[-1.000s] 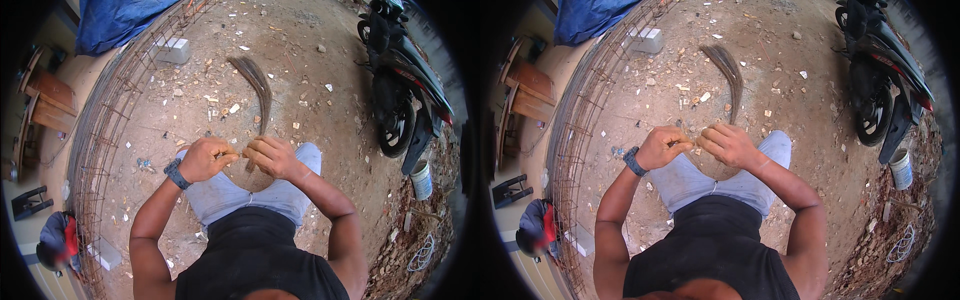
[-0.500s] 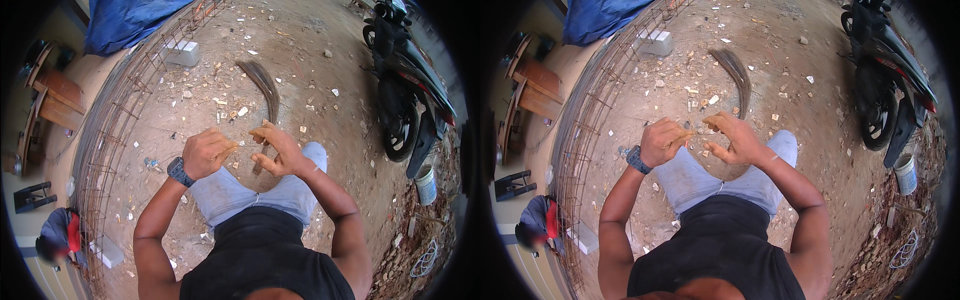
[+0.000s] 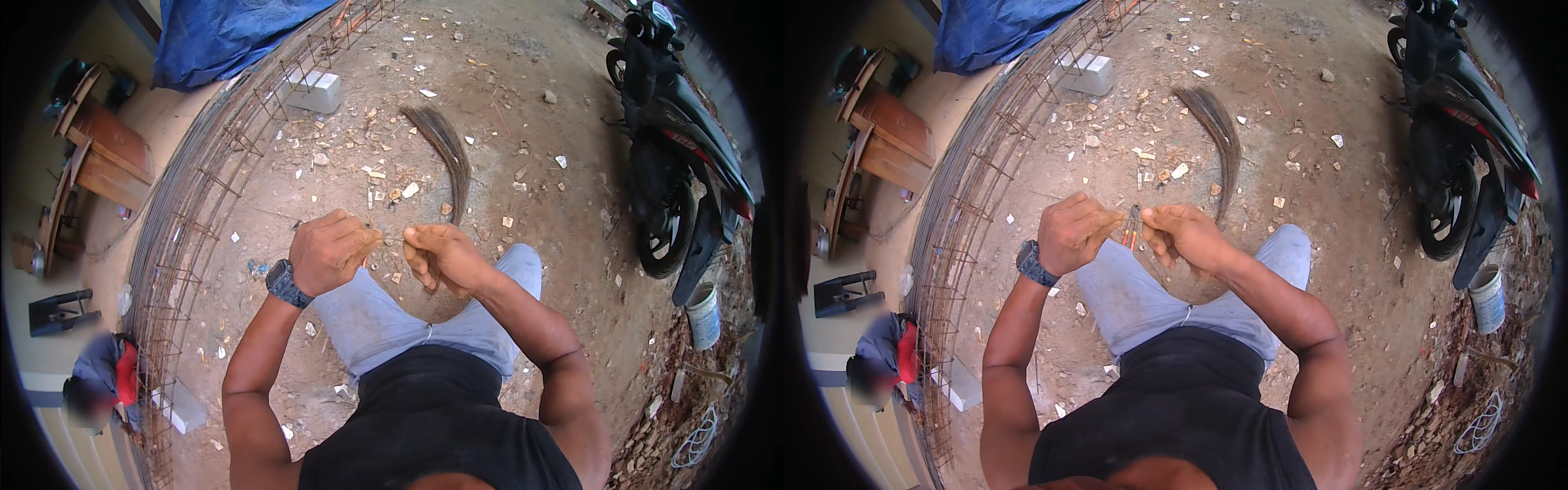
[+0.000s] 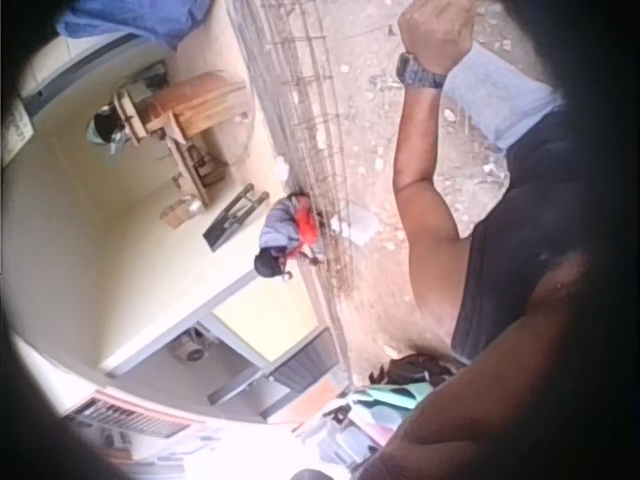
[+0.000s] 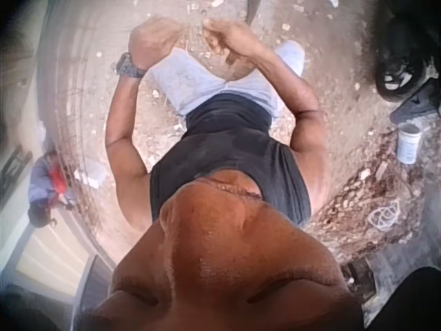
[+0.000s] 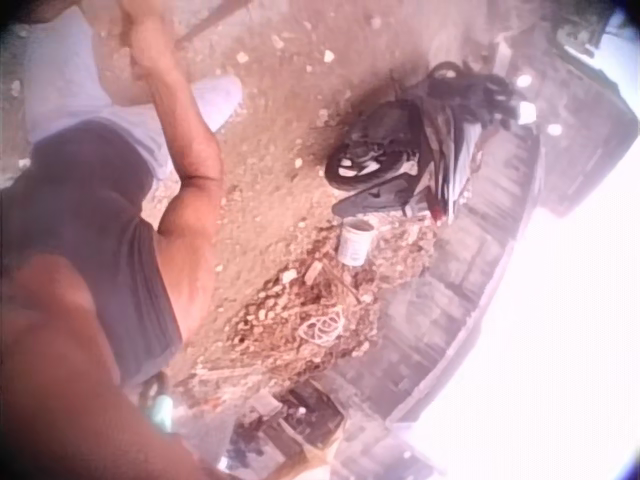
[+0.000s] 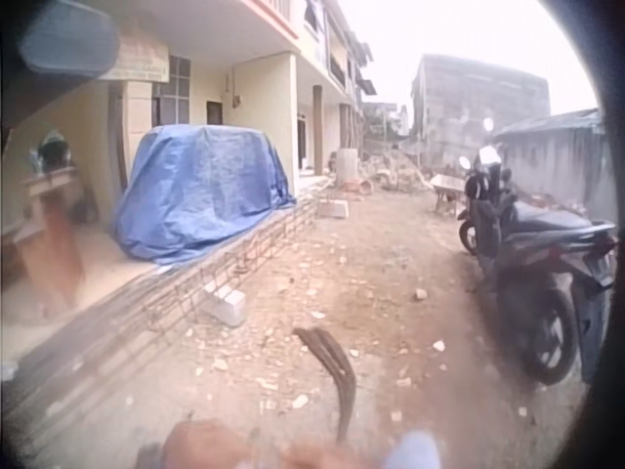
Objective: The person sits on the ground and uses pliers to twist wire ties, securing a rebar cage structure. Another worker is visible nearby also working on rebar. The camera wearer handles the rebar and wire ties, occasionally standing to move the assembled cage.
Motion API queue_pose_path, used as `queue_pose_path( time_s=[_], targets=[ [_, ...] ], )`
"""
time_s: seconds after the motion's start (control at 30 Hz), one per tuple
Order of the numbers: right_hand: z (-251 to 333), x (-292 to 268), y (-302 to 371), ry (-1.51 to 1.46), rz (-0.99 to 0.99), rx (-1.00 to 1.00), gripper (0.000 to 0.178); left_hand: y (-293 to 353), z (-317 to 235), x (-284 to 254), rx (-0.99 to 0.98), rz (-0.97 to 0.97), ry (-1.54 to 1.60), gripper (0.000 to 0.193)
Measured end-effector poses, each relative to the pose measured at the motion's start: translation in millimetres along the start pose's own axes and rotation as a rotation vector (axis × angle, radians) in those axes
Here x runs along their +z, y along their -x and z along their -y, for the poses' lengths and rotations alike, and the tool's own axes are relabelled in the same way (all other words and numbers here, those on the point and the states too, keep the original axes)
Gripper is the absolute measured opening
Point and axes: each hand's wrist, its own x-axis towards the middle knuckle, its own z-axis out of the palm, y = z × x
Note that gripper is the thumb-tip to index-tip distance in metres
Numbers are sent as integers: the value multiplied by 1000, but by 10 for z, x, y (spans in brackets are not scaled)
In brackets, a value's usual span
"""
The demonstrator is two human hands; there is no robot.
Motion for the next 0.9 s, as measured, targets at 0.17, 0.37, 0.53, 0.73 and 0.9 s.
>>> queue_pose_path(
  time_s=[0.17, 0.37, 0.53, 0.73, 0.9],
  targets=[
    [167, -14, -86, 781, -155, -668, 24, 0, 18, 13, -60, -25, 93, 11],
    [47, -136, -205, 40, 129, -40, 26, 29, 2, 18, -21, 19, 12, 12],
    [10, -36, -236, -271, 268, 368, 36, 230, 64, 11, -35, 31, -90, 12],
    [1, 151, -257, 1098, -30, -919, 14, 514, 10, -94, -227, 15, -40, 9],
    [-159, 99, -413, 1001, 88, -910, 12, 610, -60, -124, -276, 22, -20, 8]
  ],
)
